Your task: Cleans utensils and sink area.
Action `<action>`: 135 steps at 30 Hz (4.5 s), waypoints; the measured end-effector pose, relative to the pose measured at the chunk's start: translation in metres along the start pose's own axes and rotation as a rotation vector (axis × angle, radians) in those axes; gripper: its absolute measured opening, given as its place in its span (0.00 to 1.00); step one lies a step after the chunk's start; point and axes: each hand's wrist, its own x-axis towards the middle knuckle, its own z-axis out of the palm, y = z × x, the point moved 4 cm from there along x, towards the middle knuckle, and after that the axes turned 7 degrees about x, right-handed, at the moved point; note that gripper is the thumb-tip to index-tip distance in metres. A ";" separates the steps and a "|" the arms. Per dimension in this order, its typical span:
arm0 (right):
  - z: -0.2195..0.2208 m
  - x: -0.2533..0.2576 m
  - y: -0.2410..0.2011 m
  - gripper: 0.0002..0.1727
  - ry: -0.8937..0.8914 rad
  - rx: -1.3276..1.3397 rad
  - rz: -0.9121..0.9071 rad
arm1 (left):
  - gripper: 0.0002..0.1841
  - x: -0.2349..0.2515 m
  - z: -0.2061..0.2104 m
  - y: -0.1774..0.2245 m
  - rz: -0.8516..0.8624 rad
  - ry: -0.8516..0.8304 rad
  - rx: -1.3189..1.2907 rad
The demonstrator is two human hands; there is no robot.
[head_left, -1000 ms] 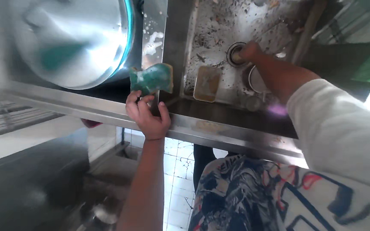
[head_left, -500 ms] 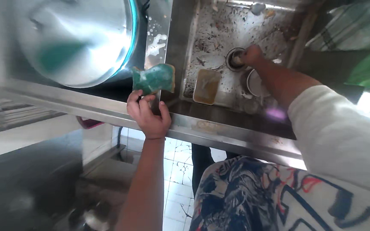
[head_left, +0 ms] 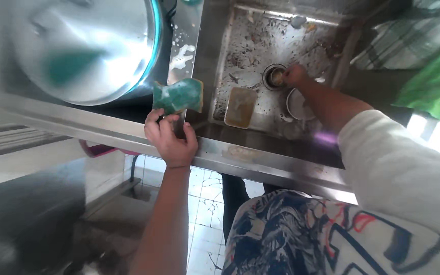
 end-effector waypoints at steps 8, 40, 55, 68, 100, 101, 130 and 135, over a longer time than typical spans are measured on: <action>-0.008 -0.003 0.002 0.22 0.047 0.126 0.065 | 0.20 -0.003 0.003 -0.004 0.005 0.010 0.013; 0.030 -0.045 -0.019 0.19 -0.070 -0.070 0.076 | 0.16 0.001 0.001 0.001 0.056 0.081 0.006; -0.052 -0.215 -0.014 0.27 0.408 0.461 0.230 | 0.16 0.007 -0.007 0.011 0.162 -0.035 -0.140; -0.013 -0.431 -0.033 0.05 0.615 1.210 0.276 | 0.16 -0.315 0.015 -0.125 0.111 -0.442 -0.536; 0.331 -0.099 0.110 0.28 0.444 0.084 0.174 | 0.29 -0.523 0.306 -0.114 -0.015 -1.589 -0.212; 0.327 -0.093 0.104 0.26 0.428 0.034 0.170 | 0.30 -0.522 0.307 -0.113 0.007 -1.587 -0.206; 0.352 -0.077 0.144 0.25 0.310 -0.466 -0.031 | 0.32 -0.566 0.286 -0.108 0.016 -1.678 -0.066; 0.359 -0.087 0.151 0.26 0.229 -0.499 0.030 | 0.33 -0.564 0.286 -0.109 0.016 -1.700 -0.080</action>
